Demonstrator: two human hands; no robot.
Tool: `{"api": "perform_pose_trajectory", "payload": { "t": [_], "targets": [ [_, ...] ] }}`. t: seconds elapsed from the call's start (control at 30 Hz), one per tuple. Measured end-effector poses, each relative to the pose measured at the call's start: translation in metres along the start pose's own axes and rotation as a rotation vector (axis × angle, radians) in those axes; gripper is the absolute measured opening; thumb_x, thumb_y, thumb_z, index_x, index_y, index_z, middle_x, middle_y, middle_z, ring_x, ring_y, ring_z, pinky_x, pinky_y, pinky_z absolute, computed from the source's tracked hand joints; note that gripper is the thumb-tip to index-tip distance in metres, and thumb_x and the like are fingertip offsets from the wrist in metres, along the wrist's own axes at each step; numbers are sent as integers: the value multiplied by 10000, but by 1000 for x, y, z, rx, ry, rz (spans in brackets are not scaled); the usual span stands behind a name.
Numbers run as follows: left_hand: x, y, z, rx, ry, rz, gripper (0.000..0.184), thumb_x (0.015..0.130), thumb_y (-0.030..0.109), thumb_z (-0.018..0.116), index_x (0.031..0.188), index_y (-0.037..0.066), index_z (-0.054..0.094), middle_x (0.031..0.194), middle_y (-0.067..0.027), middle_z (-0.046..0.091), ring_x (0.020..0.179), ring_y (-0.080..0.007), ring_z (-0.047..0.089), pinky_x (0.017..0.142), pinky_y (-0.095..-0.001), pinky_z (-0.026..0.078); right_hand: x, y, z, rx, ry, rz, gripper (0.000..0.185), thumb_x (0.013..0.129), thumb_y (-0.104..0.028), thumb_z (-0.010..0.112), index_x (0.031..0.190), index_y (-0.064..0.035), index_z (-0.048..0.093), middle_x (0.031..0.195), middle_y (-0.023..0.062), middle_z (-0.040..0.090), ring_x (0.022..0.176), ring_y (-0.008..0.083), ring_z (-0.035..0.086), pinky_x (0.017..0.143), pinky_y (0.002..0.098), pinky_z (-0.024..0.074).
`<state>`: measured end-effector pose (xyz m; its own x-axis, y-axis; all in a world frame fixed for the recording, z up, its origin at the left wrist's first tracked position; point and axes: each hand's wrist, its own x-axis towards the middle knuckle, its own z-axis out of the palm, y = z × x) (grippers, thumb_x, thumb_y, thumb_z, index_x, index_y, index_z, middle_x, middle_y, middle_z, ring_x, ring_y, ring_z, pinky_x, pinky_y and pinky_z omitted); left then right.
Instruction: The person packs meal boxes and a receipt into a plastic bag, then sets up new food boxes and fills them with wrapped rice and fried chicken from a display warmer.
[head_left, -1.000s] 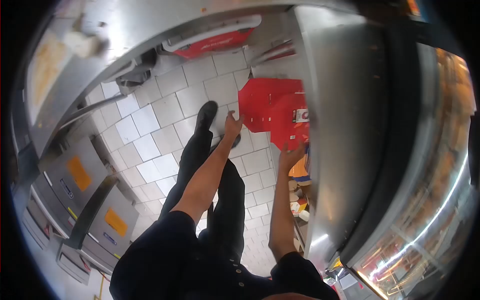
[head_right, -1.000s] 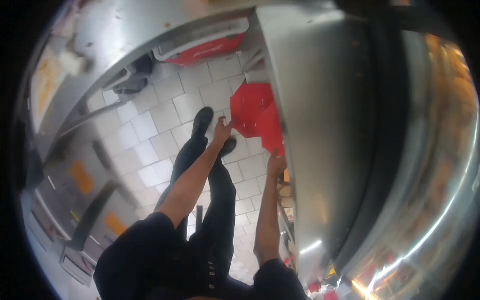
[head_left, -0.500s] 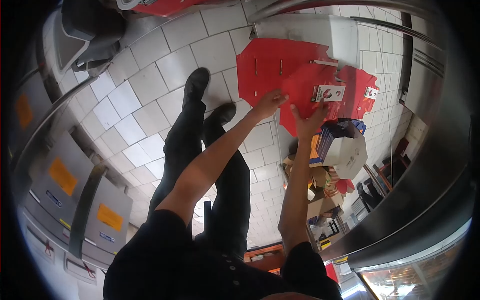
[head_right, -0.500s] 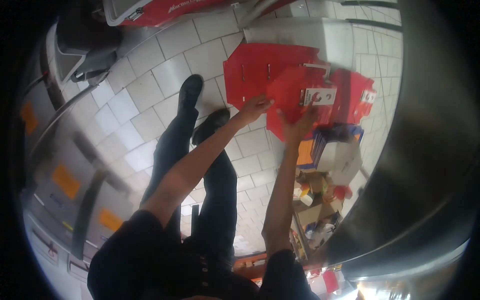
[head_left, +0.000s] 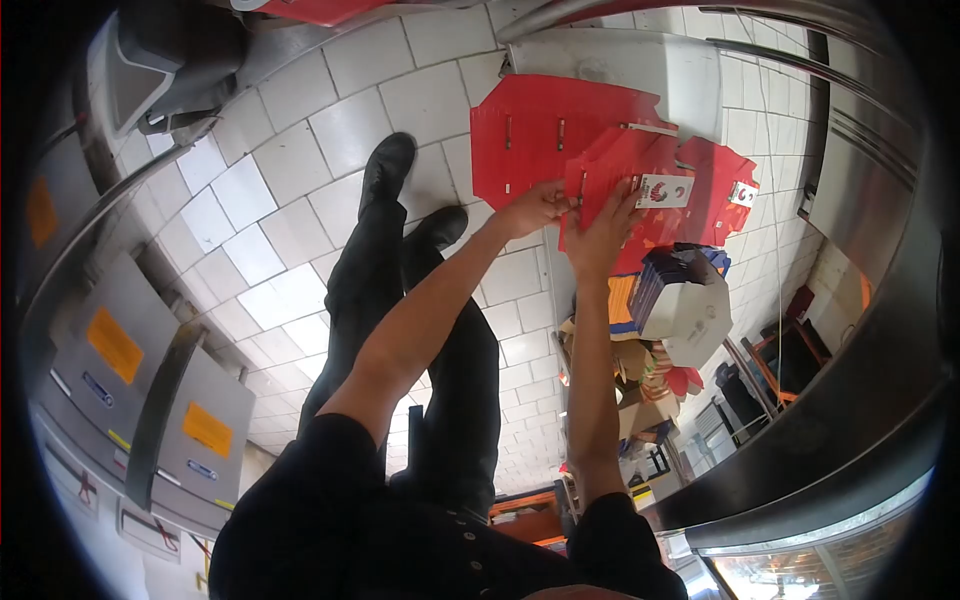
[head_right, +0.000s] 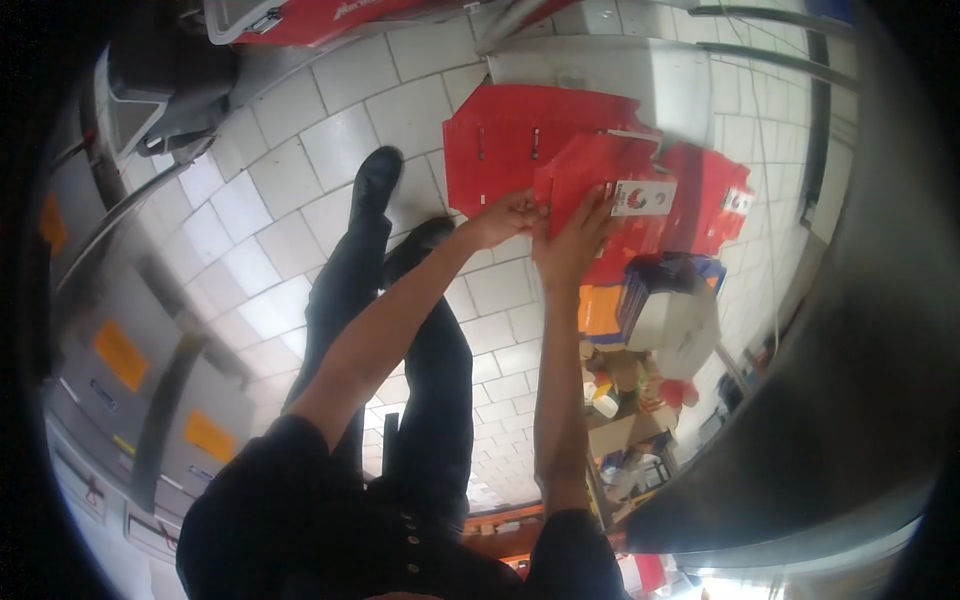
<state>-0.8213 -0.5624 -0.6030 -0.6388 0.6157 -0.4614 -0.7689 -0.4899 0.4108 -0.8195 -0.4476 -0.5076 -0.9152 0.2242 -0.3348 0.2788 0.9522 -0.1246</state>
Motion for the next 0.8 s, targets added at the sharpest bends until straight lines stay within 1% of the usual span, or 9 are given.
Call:
{"api": "perform_pose_trajectory", "payload": {
  "t": [0.03,0.1,0.2,0.33,0.43,0.5,0.63,0.73,0.8],
  "targets": [
    [0,0,-2,6,1,-2,384,1013,214,589,1367,90,511,1198,5,620,1081,-111,584,923,-333,505,-1,2,5,6,1,2,941,868,-286,653,1583,-27,99,1634,252,99,1458,578,84,1148,669,196],
    [-2,3,-5,321,79,-145,430,1006,227,602,1400,93,496,1258,-15,615,1154,-125,567,954,-348,495,-3,10,20,16,135,-83,824,894,-158,573,1578,-11,136,1637,225,134,1472,542,107,1141,673,197],
    [-30,18,1,225,134,-51,377,1007,237,602,1348,90,536,1184,-14,619,1090,-124,562,893,-350,500,-11,-5,20,4,161,-2,794,885,-75,534,1580,-24,154,1640,197,163,1484,505,125,1141,675,184],
    [-48,32,7,261,185,-8,307,1008,210,604,1275,62,575,1031,-7,623,940,-99,561,804,-323,496,-19,-25,18,23,189,21,811,879,-94,556,1579,-24,153,1643,188,160,1483,497,131,1138,676,183],
    [-59,17,5,500,125,34,238,1011,174,598,1203,33,592,877,-5,599,804,-87,529,717,-288,471,-35,-36,10,56,228,74,790,869,-91,557,1572,-26,203,1629,190,210,1481,479,171,1152,646,192],
    [-73,33,21,507,153,283,102,987,58,577,1074,6,591,762,-28,543,702,-70,457,616,-262,406,-41,-30,13,258,397,-38,739,856,-85,538,1550,-33,293,1590,192,311,1465,461,244,1170,596,213],
    [-102,52,34,484,174,170,95,987,56,575,1065,3,589,720,-39,527,678,-74,449,597,-270,406,-52,-41,-17,480,493,-115,693,833,-40,487,1518,-38,381,1542,187,404,1434,444,327,1180,556,229],
    [-138,94,69,640,232,221,185,986,65,580,1161,11,608,705,-82,588,634,-133,526,627,-302,450,-62,-57,-42,402,372,-290,675,817,5,433,1491,-22,423,1521,197,430,1411,451,364,1187,549,227],
    [-158,116,96,767,205,265,269,939,8,576,1207,15,605,766,-215,615,626,-289,600,642,-347,482,-72,-58,-53,528,310,-267,648,821,37,410,1467,4,448,1523,204,429,1412,411,391,1182,514,267]
  ]
}}
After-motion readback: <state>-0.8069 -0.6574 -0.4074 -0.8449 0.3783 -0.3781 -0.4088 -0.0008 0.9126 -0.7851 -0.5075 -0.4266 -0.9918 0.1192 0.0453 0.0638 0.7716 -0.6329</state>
